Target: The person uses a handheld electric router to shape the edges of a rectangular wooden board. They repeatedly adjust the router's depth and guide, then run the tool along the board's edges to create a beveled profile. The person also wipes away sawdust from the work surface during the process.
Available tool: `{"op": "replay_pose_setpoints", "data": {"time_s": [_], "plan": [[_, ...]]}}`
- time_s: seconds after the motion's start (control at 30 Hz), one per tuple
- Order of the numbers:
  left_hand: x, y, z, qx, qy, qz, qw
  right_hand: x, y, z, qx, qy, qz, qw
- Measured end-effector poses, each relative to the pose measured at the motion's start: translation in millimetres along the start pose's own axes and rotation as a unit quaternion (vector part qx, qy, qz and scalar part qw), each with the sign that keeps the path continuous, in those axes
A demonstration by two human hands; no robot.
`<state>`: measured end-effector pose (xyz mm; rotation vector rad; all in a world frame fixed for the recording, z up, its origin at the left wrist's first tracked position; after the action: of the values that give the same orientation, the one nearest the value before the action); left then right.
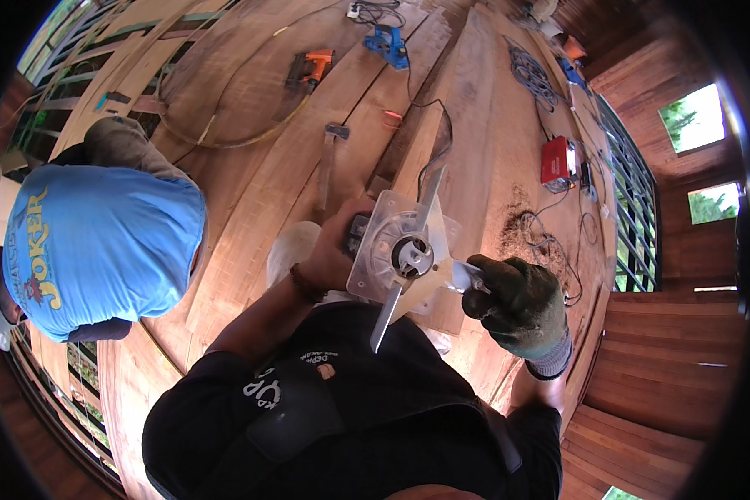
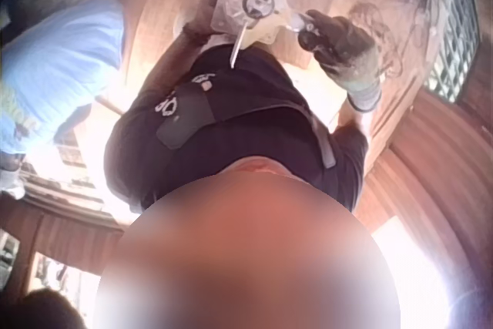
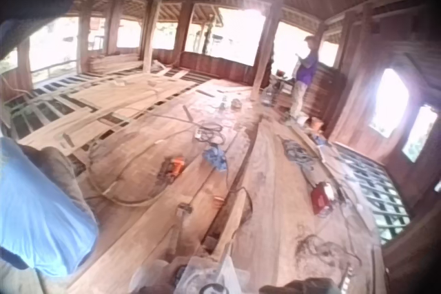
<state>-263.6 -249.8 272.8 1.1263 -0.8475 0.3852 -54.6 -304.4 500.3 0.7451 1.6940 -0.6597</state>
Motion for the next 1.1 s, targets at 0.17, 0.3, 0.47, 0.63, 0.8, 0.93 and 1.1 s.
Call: {"op": "replay_pose_setpoints", "data": {"time_s": [0.17,0.3,0.47,0.63,0.8,0.93,1.1], "plan": [[1,1,0,0.034,-0.031,-0.009,0.999,-6,-5,-1,-0.05,0.04,0.034,0.997],[0,4,0,0.043,-0.028,-0.011,0.999,-6,-6,-4,-0.023,0.031,0.009,0.999],[1,6,1,0.05,-0.026,-0.013,0.998,0,-1,-4,0.054,-0.004,-0.042,0.998],[5,6,4,0.067,-0.035,-0.023,0.997,-1,1,-4,0.04,0.0,-0.042,0.998],[6,6,5,0.077,-0.046,-0.016,0.996,-4,-2,-5,0.011,-0.007,0.021,1.0],[-4,-7,1,-0.003,0.017,0.041,0.999,-14,6,5,0.117,0.079,-0.072,0.987],[-7,-6,-3,0.0,0.034,0.029,0.999,-23,5,7,0.087,0.138,0.03,0.986]]}}
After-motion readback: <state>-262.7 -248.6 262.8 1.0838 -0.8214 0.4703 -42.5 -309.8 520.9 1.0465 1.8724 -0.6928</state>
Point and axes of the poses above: each hand's wrist, its own z-axis away from the middle knuckle, its own x-axis out of the palm, y = z × x, the point moved 5 cm from there along -z, towards the middle knuckle, and after that the axes turned 11 degrees about z, right-handed, at the moved point
